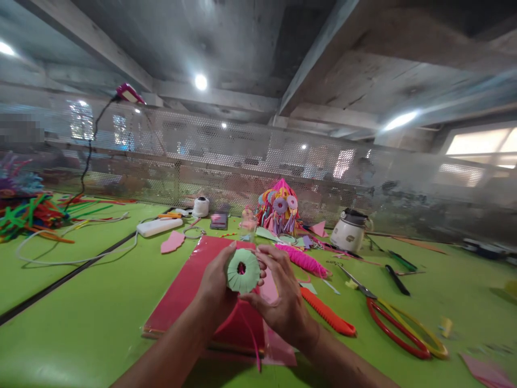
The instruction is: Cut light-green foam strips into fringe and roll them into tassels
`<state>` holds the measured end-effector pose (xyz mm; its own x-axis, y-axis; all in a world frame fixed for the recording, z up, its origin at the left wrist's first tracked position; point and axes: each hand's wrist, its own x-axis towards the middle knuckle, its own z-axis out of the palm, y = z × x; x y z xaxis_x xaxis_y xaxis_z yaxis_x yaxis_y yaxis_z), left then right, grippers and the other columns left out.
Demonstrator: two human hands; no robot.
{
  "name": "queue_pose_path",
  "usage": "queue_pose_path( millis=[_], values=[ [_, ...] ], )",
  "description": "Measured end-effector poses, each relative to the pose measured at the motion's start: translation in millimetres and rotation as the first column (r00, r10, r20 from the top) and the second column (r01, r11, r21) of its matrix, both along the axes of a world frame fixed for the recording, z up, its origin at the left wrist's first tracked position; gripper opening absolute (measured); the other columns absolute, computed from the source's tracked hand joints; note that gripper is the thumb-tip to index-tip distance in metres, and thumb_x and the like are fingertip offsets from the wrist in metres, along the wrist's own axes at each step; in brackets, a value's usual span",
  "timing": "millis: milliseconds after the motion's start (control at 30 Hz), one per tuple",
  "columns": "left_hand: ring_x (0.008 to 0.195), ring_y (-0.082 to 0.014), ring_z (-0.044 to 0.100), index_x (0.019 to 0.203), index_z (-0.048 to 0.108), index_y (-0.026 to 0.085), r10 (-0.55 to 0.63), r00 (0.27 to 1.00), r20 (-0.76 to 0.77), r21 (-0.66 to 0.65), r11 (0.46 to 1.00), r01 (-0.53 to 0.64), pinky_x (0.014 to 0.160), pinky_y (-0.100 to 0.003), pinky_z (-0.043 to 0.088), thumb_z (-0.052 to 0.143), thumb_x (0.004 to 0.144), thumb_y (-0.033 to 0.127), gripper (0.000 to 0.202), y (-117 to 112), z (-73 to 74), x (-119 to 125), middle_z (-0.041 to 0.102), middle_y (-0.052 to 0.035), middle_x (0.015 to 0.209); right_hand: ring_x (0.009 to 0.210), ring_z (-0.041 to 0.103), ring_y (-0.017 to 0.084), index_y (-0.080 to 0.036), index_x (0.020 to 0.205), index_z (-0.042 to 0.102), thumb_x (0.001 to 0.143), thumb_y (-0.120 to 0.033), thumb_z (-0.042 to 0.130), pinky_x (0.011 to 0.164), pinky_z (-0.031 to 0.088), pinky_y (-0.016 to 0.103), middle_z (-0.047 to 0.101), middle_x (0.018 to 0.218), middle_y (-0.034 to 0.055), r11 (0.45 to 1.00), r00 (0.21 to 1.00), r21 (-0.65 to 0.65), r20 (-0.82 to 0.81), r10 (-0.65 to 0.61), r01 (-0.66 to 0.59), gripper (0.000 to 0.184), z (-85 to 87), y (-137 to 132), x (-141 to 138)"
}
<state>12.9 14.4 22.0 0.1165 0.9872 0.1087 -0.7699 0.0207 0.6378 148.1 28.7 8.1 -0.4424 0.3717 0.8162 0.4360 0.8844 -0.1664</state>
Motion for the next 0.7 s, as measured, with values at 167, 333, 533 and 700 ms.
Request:
queue_pose_path(
  millis=[167,333,533,700],
  values=[
    [0.057,-0.0177,0.063,0.073,0.064,0.007,0.013,1.000,-0.002,-0.017,1.000,-0.013,0.050,-0.025,0.048,0.045,0.081,0.034,0.034,-0.8,0.0,1.0,0.067,-0.0108,0.065,0.117,0.040,0.029,-0.019,0.125,0.040,0.075,-0.032,0.067,0.095,0.039,0.048,0.045,0.121,0.0137,0.999,1.000,0.052,0.009,0.006,-0.006,0.058,-0.9,1.5,-0.3],
    [0.055,-0.0181,0.062,0.072,0.064,0.008,0.041,0.999,-0.009,-0.033,0.999,-0.041,0.046,-0.024,0.046,0.047,0.080,0.035,0.033,-0.3,-1.4,2.3,0.067,-0.0101,0.064,0.117,0.040,0.028,-0.018,0.126,0.039,0.073,-0.030,0.069,0.096,0.039,0.046,0.045,0.122,0.0135,0.999,0.999,0.044,0.006,0.032,-0.032,0.062,-3.2,3.1,-0.3],
    [0.056,-0.0169,0.062,0.076,0.063,0.009,0.083,0.996,-0.012,0.007,0.997,-0.083,0.051,-0.025,0.048,0.050,0.079,0.035,0.029,-0.3,-1.2,2.4,0.067,-0.0082,0.064,0.124,0.033,0.030,-0.017,0.130,0.037,0.072,-0.031,0.070,0.101,0.032,0.046,0.038,0.132,0.0149,1.000,0.999,-0.024,0.047,0.021,-0.020,0.068,-1.4,0.9,1.0],
    [0.056,-0.0186,0.062,0.096,0.059,0.013,0.039,0.996,-0.085,0.040,0.999,-0.036,0.048,-0.026,0.047,0.052,0.077,0.036,0.031,1.2,-2.5,-1.7,0.066,-0.0062,0.064,0.102,0.051,0.026,-0.018,0.114,0.053,0.080,-0.033,0.059,0.086,0.043,0.043,0.055,0.109,0.0111,0.963,0.986,-0.240,-0.136,0.094,-0.125,0.038,7.8,4.2,2.7]
  ],
)
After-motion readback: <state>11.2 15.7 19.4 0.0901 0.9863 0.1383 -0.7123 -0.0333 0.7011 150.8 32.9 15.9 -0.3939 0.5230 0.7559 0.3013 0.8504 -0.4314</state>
